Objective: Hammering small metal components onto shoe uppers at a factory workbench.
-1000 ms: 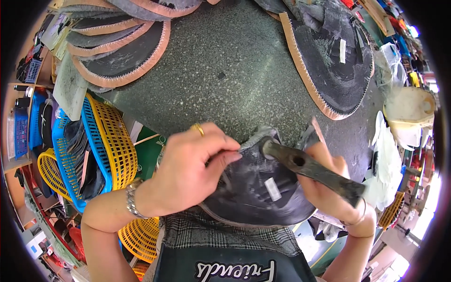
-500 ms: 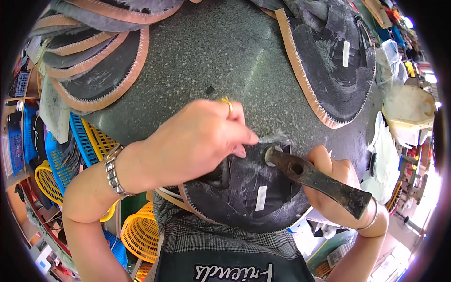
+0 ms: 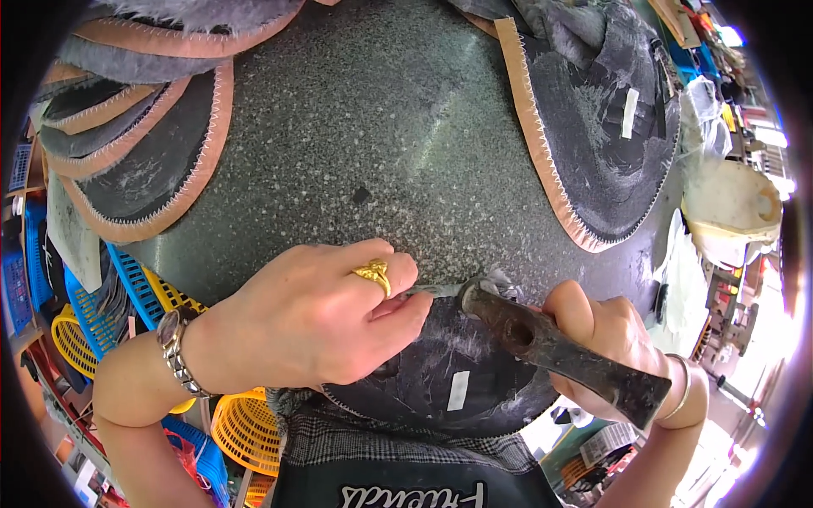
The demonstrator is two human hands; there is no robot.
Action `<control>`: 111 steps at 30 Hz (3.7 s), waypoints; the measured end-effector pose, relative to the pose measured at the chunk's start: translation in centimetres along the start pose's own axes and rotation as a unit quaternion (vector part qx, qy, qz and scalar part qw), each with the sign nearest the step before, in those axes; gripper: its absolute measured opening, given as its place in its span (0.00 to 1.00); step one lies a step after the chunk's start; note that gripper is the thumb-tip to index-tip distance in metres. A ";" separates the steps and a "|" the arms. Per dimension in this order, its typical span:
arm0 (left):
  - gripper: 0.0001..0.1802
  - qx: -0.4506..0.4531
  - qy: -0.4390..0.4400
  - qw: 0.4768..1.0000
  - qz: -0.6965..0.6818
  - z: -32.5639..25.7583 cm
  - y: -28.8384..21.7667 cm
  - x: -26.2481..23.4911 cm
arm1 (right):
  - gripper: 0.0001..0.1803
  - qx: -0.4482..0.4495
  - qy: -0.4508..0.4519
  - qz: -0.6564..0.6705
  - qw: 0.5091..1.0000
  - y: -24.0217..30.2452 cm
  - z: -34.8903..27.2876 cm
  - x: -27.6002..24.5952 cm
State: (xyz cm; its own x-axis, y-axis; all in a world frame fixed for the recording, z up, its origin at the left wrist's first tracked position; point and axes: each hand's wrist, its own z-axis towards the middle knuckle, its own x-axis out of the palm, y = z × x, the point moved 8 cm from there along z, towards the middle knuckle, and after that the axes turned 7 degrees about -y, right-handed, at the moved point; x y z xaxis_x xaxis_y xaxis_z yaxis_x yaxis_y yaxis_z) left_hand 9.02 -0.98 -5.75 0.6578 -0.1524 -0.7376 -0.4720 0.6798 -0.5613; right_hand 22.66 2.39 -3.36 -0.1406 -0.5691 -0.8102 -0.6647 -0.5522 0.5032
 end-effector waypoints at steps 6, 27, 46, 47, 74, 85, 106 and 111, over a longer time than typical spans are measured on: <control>0.16 -0.003 -0.051 0.998 0.029 -0.8 0.3 -0.4 | 0.09 0.002 -0.068 -0.014 0.998 1.7 0.7 -0.6; 0.20 -0.131 -0.144 0.959 0.208 -2.8 -1.5 -0.9 | 0.11 -0.082 -0.015 -0.107 0.991 2.1 0.3 1.4; 0.16 -0.249 -0.166 0.947 0.116 -3.9 0.4 -1.0 | 0.10 -0.053 -0.026 -0.155 0.986 2.1 2.0 1.7; 0.16 -0.229 -0.163 0.947 0.153 -3.8 -0.1 -1.0 | 0.10 -0.053 -0.026 -0.155 0.986 2.2 1.9 1.7; 0.17 -0.340 -0.249 0.894 0.151 -4.8 -1.5 0.1 | 0.15 -0.086 -0.036 0.078 0.993 1.6 1.9 1.3; 0.13 -0.321 -0.248 0.896 0.179 -3.9 -2.7 0.5 | 0.17 -0.114 0.008 0.000 0.993 1.8 2.1 1.6; 0.11 -0.227 -0.178 0.946 0.148 -4.6 -5.3 1.9 | 0.14 -0.163 0.062 -0.161 0.971 4.6 2.2 1.5; 0.20 -0.197 -0.144 0.967 0.077 -4.6 -4.5 1.4 | 0.18 -0.116 -0.044 0.034 0.992 3.0 -0.8 -1.6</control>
State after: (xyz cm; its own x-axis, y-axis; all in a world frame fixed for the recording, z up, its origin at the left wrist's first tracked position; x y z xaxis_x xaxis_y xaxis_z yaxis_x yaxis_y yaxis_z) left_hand 9.39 -7.57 -5.96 0.6712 0.1736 -0.7206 -0.7271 0.3432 -0.5946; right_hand 21.51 1.13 -0.31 -0.2499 -0.5597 -0.7901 -0.4661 -0.6457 0.6048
